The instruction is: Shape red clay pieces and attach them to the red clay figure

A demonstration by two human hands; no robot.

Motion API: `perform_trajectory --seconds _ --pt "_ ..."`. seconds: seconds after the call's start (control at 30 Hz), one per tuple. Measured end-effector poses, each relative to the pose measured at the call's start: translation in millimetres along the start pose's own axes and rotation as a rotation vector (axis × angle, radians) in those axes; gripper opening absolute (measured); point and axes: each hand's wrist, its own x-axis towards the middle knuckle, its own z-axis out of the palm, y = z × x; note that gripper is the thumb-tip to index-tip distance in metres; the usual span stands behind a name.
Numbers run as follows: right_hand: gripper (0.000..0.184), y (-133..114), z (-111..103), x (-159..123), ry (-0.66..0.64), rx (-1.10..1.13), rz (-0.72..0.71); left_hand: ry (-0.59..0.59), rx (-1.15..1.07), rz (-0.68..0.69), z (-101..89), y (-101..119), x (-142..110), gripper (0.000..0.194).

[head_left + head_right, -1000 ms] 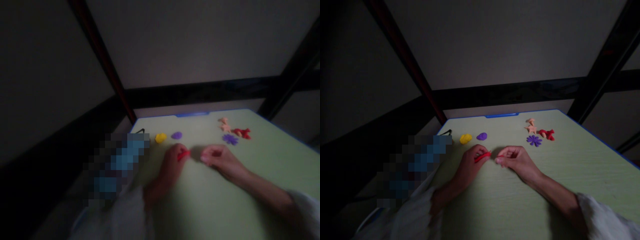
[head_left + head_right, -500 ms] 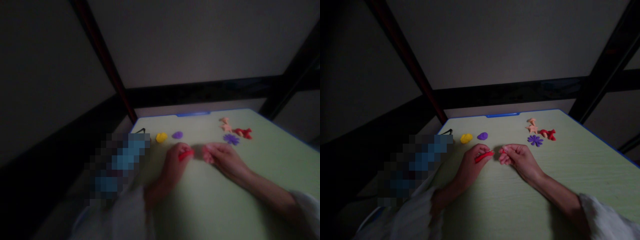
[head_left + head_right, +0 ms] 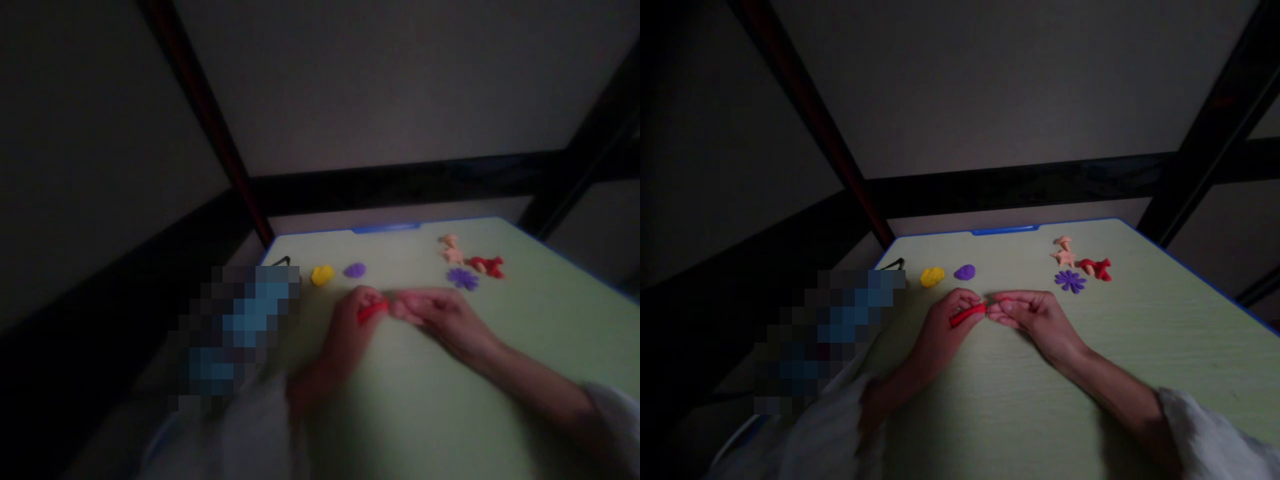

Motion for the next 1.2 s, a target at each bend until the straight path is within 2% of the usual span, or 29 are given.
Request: perform_trajectory --seconds 0.07,0.2,0.37,0.5,0.67,0.9,1.2 --pt "0.023 -4.5 2.8 -1.3 0.001 -0.029 -0.011 -0.005 -0.033 0.005 0.1 1.2 -0.4 0.006" --pt "0.042 -12.0 5.6 -5.1 0.08 -0.265 -0.104 -0.039 -0.172 -0.007 1.6 4.2 -1.3 0.006" --pt "0.053 -10.8 3.3 -7.0 0.117 -0.422 -0.087 -0.089 -0.232 -0.012 3.4 7.7 -2.4 0.01" --pt "0.046 -12.4 5.3 -6.4 0.147 -0.427 -0.091 -0.059 -0.197 -0.002 2.0 10.6 -3.9 0.01" --pt "0.032 -14.8 9.4 -4.9 0.121 -0.382 -0.087 -0.069 -0.147 0.033 -0.7 9.9 -4.8 0.019" --pt "0.027 -11.2 5.7 -5.1 0.075 -0.346 -0.073 -0.094 -0.18 -0.008 1.3 6.2 -3.5 0.009" --pt "0.025 -12.6 7.2 -2.8 0.063 -0.295 -0.136 -0.098 -0.237 -0.044 1.8 4.9 -3.6 0.004"
